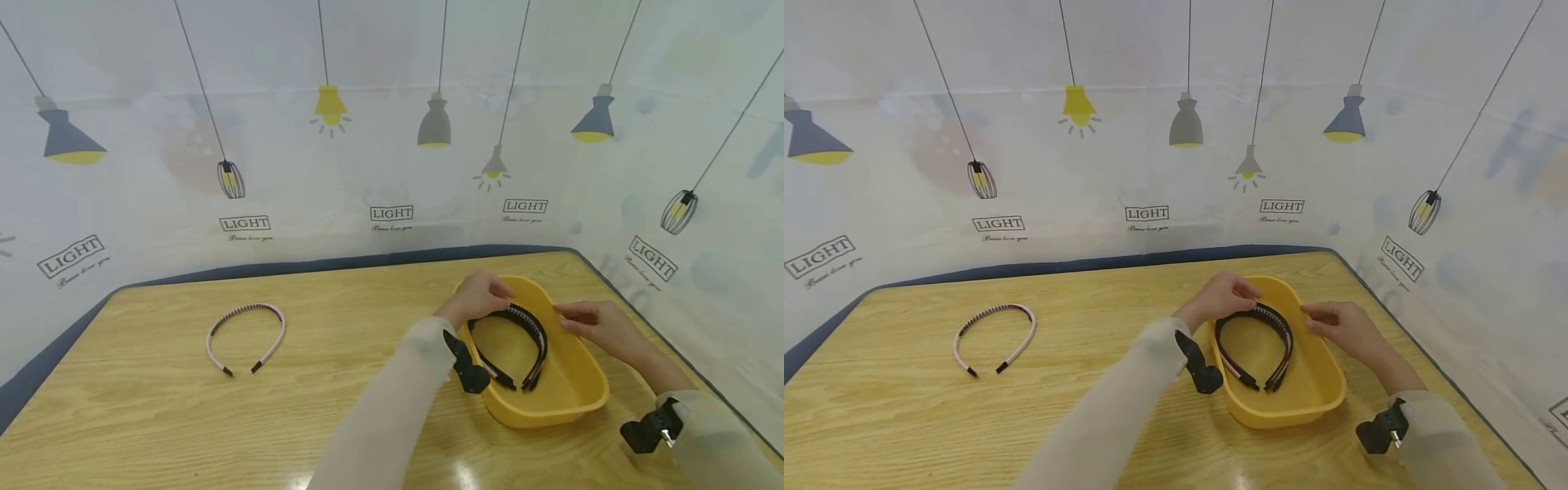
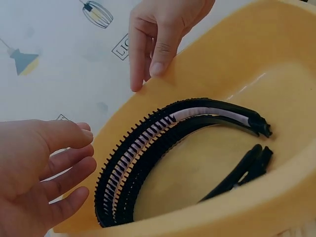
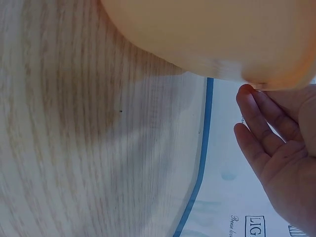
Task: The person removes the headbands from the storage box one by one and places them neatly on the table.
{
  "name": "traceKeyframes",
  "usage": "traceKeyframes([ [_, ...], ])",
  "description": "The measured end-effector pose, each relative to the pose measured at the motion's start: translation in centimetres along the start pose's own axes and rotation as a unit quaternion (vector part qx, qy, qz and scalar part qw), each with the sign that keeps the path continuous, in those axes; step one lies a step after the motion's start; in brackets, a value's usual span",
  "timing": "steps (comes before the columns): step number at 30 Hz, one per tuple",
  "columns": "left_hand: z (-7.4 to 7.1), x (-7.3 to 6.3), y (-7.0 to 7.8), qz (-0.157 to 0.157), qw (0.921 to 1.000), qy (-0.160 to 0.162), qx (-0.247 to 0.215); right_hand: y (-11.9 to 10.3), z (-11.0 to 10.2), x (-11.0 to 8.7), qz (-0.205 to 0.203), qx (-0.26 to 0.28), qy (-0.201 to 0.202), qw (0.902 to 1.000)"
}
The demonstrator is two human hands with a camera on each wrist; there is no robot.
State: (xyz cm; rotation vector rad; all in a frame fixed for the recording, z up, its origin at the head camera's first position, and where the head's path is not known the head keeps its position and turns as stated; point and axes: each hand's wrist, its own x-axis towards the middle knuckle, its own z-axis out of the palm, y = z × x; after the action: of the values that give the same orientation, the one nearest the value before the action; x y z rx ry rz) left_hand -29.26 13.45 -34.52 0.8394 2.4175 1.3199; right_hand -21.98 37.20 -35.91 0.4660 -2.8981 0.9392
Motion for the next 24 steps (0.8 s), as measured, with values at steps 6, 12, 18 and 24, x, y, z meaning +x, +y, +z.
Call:
traceKeyframes([
  [6, 0.7, 0.3, 0.3, -0.009, 0.9999, 0.01, -0.002, -0.1, 0.0, -0.1, -0.008, -0.001, 0.009, 0.9999],
  [12, 1.3, 0.7, 0.5, -0.009, 0.9992, 0.034, 0.021, -0.2, -0.1, -0.1, -0.012, 0.002, 0.013, 0.9998],
  [18, 1.9, 1.4, 0.9, -0.023, 0.9983, 0.043, 0.032, -0.1, 0.0, -0.1, -0.01, 0.003, 0.013, 0.9999],
  [24, 2.0, 2.2, 1.0, -0.031, 0.9965, 0.04, 0.068, 0.1, 0.0, -0.2, -0.001, 0.005, 0.017, 0.9998],
])
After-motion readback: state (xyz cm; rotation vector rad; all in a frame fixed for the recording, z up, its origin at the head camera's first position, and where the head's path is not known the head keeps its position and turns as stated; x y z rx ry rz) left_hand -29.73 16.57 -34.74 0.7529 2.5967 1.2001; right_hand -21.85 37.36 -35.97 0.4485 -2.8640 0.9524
